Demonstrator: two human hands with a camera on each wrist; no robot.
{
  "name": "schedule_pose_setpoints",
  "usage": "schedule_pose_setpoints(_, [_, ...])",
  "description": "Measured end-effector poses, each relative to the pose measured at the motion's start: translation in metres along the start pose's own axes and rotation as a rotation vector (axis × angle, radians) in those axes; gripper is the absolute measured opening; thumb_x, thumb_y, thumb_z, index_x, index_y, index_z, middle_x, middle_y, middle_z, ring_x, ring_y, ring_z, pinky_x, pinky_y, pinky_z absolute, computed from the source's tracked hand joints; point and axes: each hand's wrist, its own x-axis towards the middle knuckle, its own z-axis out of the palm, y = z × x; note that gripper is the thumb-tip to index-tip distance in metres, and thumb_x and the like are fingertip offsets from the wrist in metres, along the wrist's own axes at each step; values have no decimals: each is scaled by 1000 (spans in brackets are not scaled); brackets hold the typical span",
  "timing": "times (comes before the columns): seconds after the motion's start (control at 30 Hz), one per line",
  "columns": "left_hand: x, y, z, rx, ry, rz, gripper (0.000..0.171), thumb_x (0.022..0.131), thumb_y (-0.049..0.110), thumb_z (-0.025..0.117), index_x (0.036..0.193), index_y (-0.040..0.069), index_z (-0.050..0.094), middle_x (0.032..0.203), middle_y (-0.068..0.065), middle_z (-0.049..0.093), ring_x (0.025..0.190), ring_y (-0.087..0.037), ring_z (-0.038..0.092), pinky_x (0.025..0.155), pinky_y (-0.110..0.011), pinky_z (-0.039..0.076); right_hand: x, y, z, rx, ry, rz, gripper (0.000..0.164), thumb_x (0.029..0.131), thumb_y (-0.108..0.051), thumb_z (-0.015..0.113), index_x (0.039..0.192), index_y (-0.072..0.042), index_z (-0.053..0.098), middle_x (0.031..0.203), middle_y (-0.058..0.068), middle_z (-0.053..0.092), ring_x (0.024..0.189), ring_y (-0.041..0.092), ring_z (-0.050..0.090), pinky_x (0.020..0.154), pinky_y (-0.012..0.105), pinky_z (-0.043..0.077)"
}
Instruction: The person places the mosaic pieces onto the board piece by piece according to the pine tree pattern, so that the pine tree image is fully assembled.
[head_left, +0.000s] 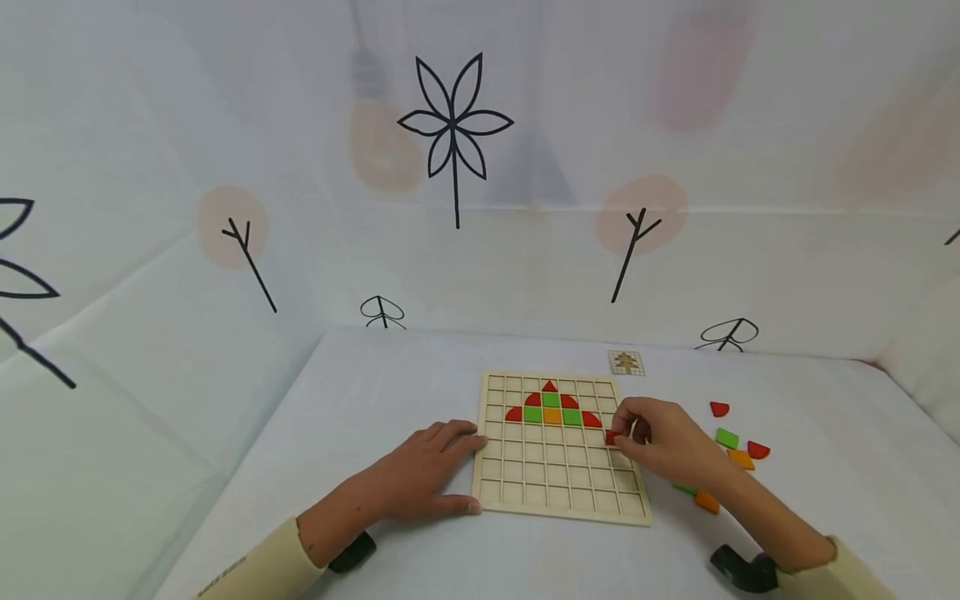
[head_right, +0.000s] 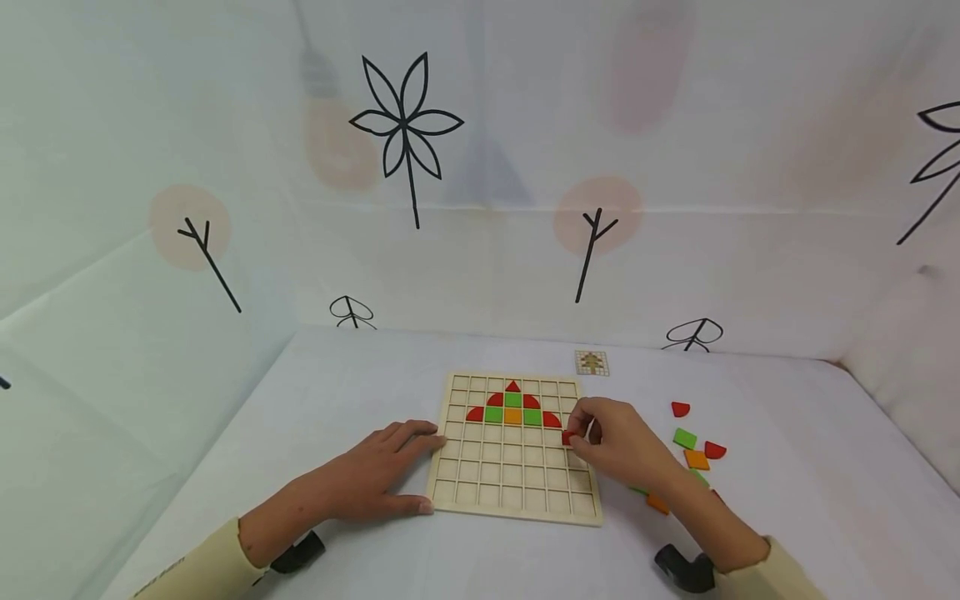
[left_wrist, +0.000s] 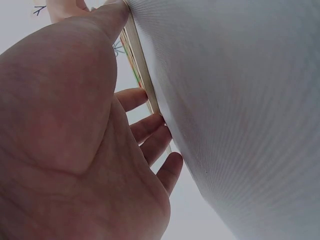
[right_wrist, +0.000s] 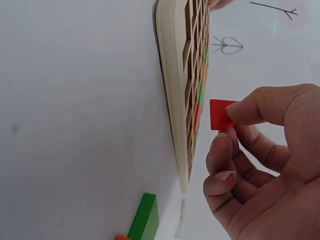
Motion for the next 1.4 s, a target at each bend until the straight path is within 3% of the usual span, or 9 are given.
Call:
schedule_pose_setpoints(0.57, [-2,2,0,15,3,3,88,94,79,56,166,33,32,167,6,32,148,-22,39,123,-47,36,17,-11,20,40,0,-3,14,93,-8,78,93,-15,66,81,-5,61,74,15,55,61,24,46])
schedule_pose_setpoints(1.03, [-2,2,-2,12,8,16,87,95,78,56,165,32,33,167,4,32,148,-23,39,123,-48,37,27,-21,31,41,9,28,12,93,-6,78,94,-12,68,84,-2,62,77,16,54,65,23,48])
schedule_pose_setpoints(1.4, [-1,2,-2,33,25,32,85,96,75,57,165,29,35,165,3,34,146,-22,41,121,-46,38,34,-21,36,17,23,4,15,93,-2,77,96,-13,67,82,-3,60,75,15,52,63,25,45])
